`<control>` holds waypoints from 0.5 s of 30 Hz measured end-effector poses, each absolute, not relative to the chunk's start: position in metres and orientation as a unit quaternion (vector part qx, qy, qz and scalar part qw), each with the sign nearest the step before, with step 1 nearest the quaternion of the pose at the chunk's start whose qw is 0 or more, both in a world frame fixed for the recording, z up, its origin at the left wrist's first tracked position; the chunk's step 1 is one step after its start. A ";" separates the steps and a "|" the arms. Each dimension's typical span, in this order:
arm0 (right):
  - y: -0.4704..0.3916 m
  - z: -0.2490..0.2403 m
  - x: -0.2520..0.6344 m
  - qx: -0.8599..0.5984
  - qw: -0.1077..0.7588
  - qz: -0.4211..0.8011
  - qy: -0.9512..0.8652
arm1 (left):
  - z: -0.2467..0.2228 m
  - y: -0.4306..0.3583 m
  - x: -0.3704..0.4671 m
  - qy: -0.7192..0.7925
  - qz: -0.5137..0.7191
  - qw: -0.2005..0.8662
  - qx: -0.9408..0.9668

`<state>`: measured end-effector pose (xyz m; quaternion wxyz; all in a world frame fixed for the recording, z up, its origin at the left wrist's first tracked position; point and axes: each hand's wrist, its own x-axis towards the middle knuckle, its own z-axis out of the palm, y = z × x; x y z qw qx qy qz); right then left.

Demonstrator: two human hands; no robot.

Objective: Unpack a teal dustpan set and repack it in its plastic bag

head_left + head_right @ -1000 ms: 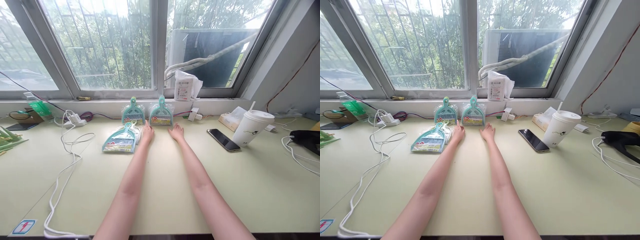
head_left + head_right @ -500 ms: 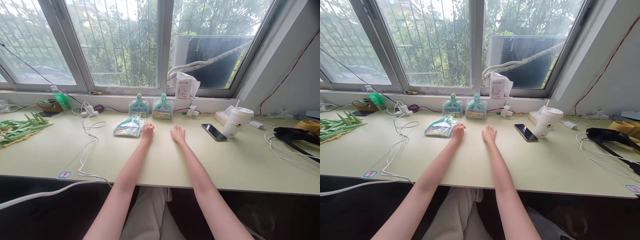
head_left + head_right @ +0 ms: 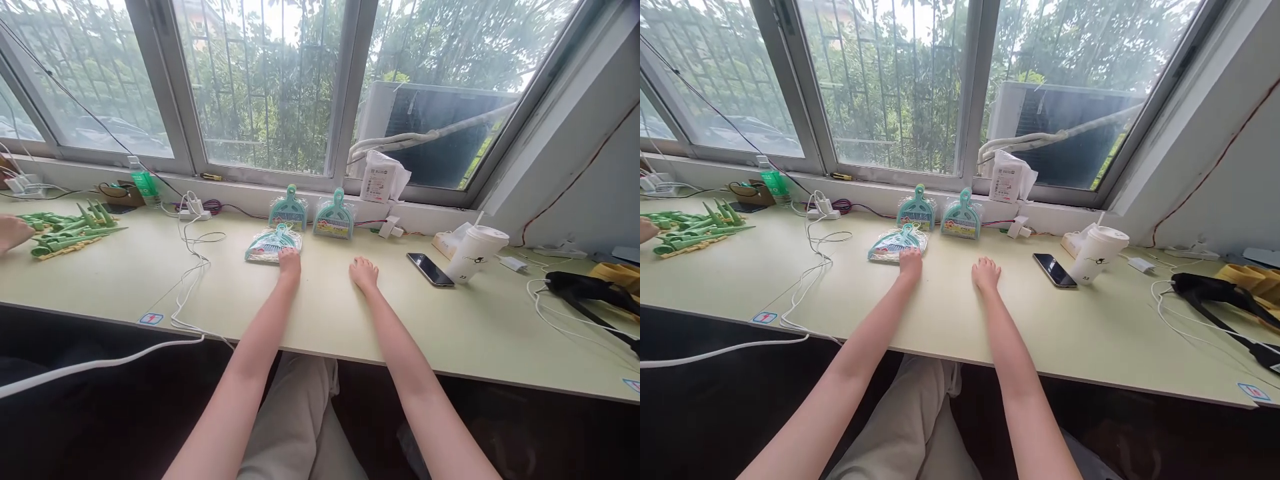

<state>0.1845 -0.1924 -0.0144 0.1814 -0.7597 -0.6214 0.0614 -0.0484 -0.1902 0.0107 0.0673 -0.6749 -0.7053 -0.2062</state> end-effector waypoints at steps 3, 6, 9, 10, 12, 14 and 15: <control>-0.191 -0.015 0.185 -0.760 0.187 0.052 -0.620 | 0.016 -0.192 -0.041 -0.675 -0.197 0.051 -0.709; -0.190 -0.016 0.186 -0.758 0.188 0.045 -0.622 | 0.020 -0.194 -0.031 -0.650 -0.169 0.035 -0.740; -0.189 -0.014 0.185 -0.743 0.198 0.050 -0.637 | 0.020 -0.197 -0.018 -0.614 -0.174 0.041 -0.769; -0.189 -0.013 0.183 -0.734 0.206 0.056 -0.644 | 0.020 -0.199 -0.012 -0.592 -0.174 0.043 -0.785; -0.188 -0.011 0.179 -0.716 0.228 0.077 -0.655 | 0.018 -0.204 0.000 -0.533 -0.167 0.045 -0.829; -0.187 -0.009 0.173 -0.703 0.256 0.114 -0.653 | 0.016 -0.211 0.012 -0.469 -0.155 0.042 -0.868; -0.186 -0.008 0.170 -0.700 0.270 0.135 -0.647 | 0.016 -0.215 0.017 -0.445 -0.153 0.040 -0.881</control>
